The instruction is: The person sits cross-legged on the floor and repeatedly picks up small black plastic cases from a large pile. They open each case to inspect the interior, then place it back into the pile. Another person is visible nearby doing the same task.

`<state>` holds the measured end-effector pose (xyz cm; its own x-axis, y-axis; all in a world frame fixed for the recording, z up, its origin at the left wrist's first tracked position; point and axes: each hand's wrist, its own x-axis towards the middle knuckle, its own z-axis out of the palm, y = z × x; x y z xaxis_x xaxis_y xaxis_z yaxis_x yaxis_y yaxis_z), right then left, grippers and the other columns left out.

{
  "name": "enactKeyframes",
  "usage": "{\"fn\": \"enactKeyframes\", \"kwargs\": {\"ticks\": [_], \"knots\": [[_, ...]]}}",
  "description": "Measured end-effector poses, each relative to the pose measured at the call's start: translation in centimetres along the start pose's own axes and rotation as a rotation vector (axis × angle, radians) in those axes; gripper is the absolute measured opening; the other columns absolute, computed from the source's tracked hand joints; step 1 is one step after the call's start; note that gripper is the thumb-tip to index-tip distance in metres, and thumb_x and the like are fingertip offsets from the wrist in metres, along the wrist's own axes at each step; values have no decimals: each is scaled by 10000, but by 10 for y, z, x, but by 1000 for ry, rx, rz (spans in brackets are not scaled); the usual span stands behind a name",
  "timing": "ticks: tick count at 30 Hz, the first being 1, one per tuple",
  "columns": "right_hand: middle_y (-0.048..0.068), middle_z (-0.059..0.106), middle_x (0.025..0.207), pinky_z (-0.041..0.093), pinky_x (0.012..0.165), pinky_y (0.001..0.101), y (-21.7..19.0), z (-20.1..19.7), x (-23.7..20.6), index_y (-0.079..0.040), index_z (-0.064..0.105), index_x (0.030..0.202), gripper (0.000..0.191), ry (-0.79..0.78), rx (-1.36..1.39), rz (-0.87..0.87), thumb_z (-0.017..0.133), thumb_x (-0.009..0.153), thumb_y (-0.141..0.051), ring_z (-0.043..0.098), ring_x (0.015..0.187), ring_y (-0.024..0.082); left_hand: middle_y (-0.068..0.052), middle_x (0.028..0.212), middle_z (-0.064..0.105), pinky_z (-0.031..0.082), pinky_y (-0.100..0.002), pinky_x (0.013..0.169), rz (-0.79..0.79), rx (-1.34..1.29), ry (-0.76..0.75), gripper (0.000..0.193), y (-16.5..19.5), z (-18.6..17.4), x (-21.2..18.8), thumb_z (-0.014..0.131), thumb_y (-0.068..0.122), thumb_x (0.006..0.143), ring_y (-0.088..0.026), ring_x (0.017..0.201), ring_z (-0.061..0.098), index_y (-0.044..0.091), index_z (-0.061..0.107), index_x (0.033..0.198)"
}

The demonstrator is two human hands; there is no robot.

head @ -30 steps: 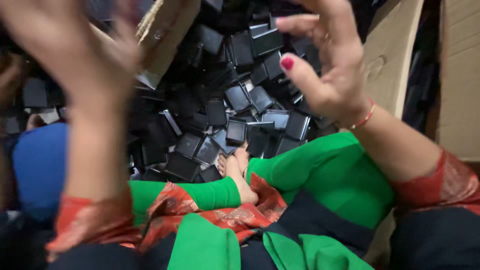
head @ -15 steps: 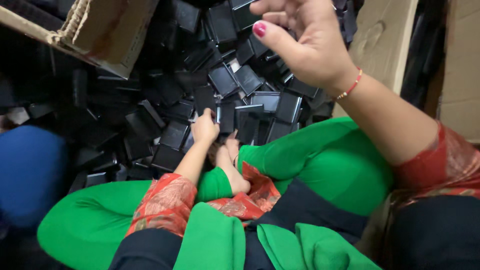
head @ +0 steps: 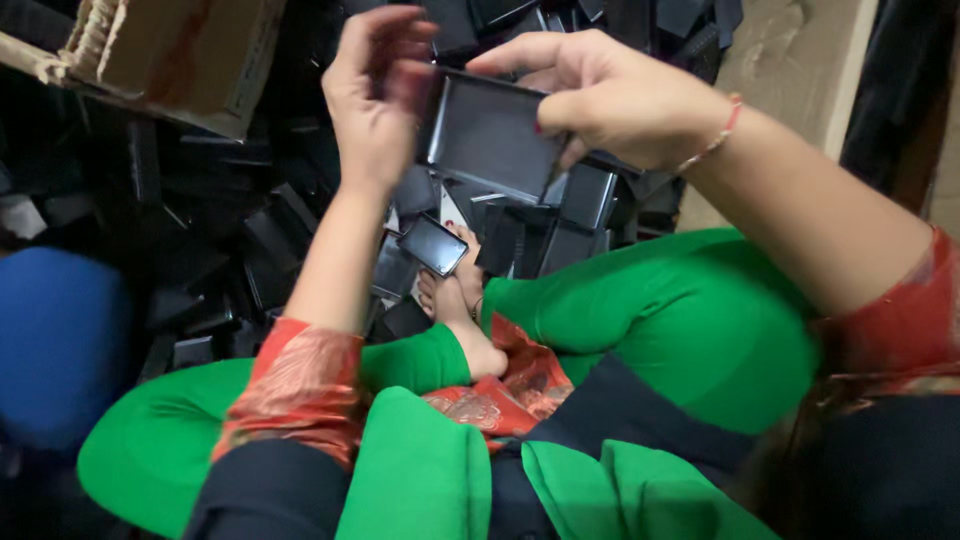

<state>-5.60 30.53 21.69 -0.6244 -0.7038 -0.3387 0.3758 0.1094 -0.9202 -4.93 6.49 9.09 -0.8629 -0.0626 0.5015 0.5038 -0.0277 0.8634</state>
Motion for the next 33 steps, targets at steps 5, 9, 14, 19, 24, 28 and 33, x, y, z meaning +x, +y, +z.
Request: {"fn": "enactKeyframes", "kwargs": {"ticks": [5,9,14,19,24,28,33], "knots": [[18,726,1174,602,732,310,2,-6,9,-25,549,1450,550,229,23,-47,619,908,36,706,940,96,-203,1266,582,482,-443,948,-501,839,56,799,-96,3,-67,813,319,781,-337,1152,543,14,398,1391],[42,739,1077,637,812,351,2,-19,2,14,617,1325,420,224,136,-82,659,908,33,721,932,127,-239,1340,570,436,-558,964,-677,1110,-41,1089,-117,13,-117,903,295,650,-417,1200,546,65,298,1527],[76,756,1088,587,881,282,19,-32,15,54,692,1211,286,282,-107,-200,659,927,59,711,952,137,-161,1194,743,515,-483,1008,-724,845,6,573,-109,0,-93,786,234,940,-327,1145,705,143,520,1440],[153,750,950,562,777,327,23,-26,18,20,726,1177,315,707,-1060,-388,649,872,10,724,815,233,-136,1218,727,564,-369,979,-375,-91,267,377,-66,37,-59,678,19,1010,-230,1103,698,20,540,1361],[250,587,1378,464,1136,380,14,15,3,19,500,1431,542,490,-1117,-719,687,932,-77,599,1256,366,-106,1372,542,574,-392,940,-484,-831,215,692,28,68,-28,520,-129,868,-230,1162,621,142,314,1470],[239,411,1594,339,1300,401,0,36,-7,-21,370,1539,674,300,-1086,-812,743,1003,-189,426,1537,369,-130,1524,474,539,-391,1138,-398,-1350,10,782,92,46,-27,535,-53,900,-258,1373,574,185,255,1591],[237,345,1641,306,1314,417,-5,50,-12,-29,348,1560,726,205,-1059,-861,736,1013,-308,389,1559,375,-105,1558,446,514,-451,1111,-406,-1196,38,737,116,32,-32,654,175,1043,-268,1400,521,172,211,1632]]}}
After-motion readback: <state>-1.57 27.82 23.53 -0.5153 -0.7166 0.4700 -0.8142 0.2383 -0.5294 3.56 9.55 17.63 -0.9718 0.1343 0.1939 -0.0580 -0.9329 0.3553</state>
